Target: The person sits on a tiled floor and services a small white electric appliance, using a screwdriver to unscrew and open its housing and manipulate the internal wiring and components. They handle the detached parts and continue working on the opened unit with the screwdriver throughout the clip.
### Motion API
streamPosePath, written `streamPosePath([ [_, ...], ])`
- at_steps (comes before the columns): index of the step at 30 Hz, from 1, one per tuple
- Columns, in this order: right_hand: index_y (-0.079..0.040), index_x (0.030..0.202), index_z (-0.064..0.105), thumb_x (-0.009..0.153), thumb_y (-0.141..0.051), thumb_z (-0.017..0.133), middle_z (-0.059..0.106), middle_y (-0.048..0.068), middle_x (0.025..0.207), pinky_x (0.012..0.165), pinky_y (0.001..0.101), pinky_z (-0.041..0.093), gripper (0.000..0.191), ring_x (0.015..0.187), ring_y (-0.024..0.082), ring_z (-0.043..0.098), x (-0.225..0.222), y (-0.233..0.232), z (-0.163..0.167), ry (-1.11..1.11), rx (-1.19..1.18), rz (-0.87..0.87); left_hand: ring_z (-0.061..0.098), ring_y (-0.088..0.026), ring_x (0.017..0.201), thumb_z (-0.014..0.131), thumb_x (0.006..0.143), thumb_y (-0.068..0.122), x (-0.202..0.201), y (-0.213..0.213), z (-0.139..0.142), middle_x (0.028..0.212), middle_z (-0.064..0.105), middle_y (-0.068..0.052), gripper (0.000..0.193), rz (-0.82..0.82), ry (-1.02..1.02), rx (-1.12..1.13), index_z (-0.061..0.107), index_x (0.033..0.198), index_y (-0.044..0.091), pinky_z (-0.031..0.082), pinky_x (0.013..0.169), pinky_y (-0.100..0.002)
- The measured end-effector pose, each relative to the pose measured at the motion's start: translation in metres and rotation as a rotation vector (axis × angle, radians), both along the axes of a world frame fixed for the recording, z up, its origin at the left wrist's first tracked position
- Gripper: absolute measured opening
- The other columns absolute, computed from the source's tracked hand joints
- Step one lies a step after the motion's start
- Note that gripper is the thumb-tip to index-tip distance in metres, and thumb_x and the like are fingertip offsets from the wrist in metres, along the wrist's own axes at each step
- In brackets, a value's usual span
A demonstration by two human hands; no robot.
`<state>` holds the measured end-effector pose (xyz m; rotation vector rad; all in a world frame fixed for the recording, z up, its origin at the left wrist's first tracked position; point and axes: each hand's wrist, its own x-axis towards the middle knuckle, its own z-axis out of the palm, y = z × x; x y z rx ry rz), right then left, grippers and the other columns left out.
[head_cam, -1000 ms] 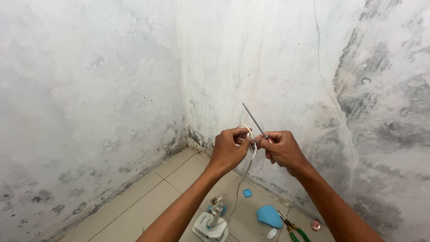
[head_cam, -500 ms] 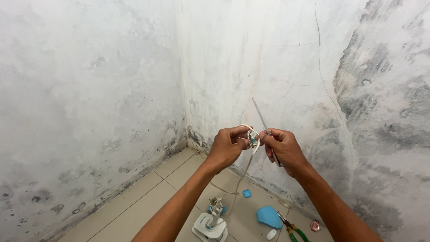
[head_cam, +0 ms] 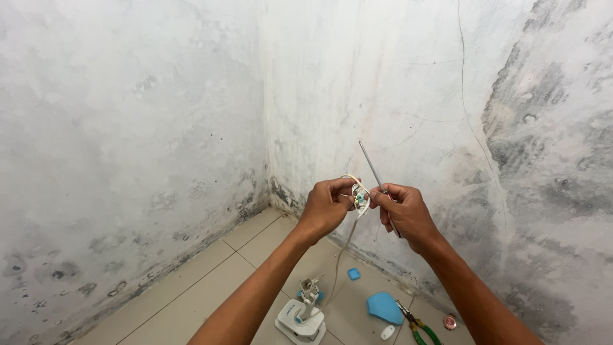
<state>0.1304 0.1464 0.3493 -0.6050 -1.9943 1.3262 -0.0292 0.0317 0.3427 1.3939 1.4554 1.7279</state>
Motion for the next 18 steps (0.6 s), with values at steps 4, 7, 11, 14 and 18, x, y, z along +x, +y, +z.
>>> streamPosePath([
  [4,0.000,0.087,0.074,0.096,-0.022,0.065,0.055,0.003,0.050,0.034,0.0249,0.035,0.026,0.036,0.007,0.044,0.001,0.002,-0.003,0.006,-0.004,0.017,0.073,-0.012,0.087,0.057,0.088,0.000,-0.002,-0.002,0.000,0.099,0.076,-0.008,0.038,0.043,0.015,-0.036,0.070,0.124,0.000,0.061,0.080,-0.027],
  [7,0.000,0.088,0.076,0.095,-0.020,0.066,0.061,0.004,0.055,0.034,0.0245,0.039,0.023,0.038,0.007,0.046,0.000,0.005,-0.005,0.026,0.001,0.047,0.074,-0.013,0.085,0.064,0.087,0.004,-0.002,-0.004,-0.001,0.098,0.077,-0.008,0.033,0.082,0.033,-0.067,0.072,0.119,0.000,0.061,0.078,-0.028],
  [11,-0.001,0.088,0.075,0.093,-0.018,0.068,0.074,0.006,0.070,0.036,0.0244,0.042,0.019,0.043,0.006,0.050,0.000,0.006,-0.007,0.024,-0.025,0.073,0.074,-0.010,0.082,0.067,0.087,0.009,0.003,-0.008,0.001,0.091,0.077,-0.005,0.026,0.184,0.149,-0.044,0.076,0.111,0.002,0.059,0.076,-0.026],
  [14,-0.002,0.088,0.074,0.091,-0.021,0.071,0.076,0.006,0.074,0.037,0.0242,0.042,0.019,0.045,0.006,0.051,-0.002,0.004,-0.008,0.010,-0.042,0.089,0.072,-0.013,0.075,0.073,0.090,0.019,0.010,-0.014,0.004,0.082,0.076,-0.006,0.024,0.280,0.183,-0.057,0.078,0.106,0.003,0.057,0.069,-0.027],
  [18,-0.001,0.087,0.076,0.089,-0.024,0.073,0.076,0.007,0.074,0.037,0.0246,0.042,0.023,0.045,0.006,0.052,-0.003,0.001,-0.009,-0.032,-0.029,0.066,0.072,-0.014,0.071,0.083,0.084,0.031,0.016,-0.018,0.009,0.077,0.076,-0.010,0.036,0.243,0.144,-0.127,0.077,0.103,0.002,0.055,0.061,-0.026],
])
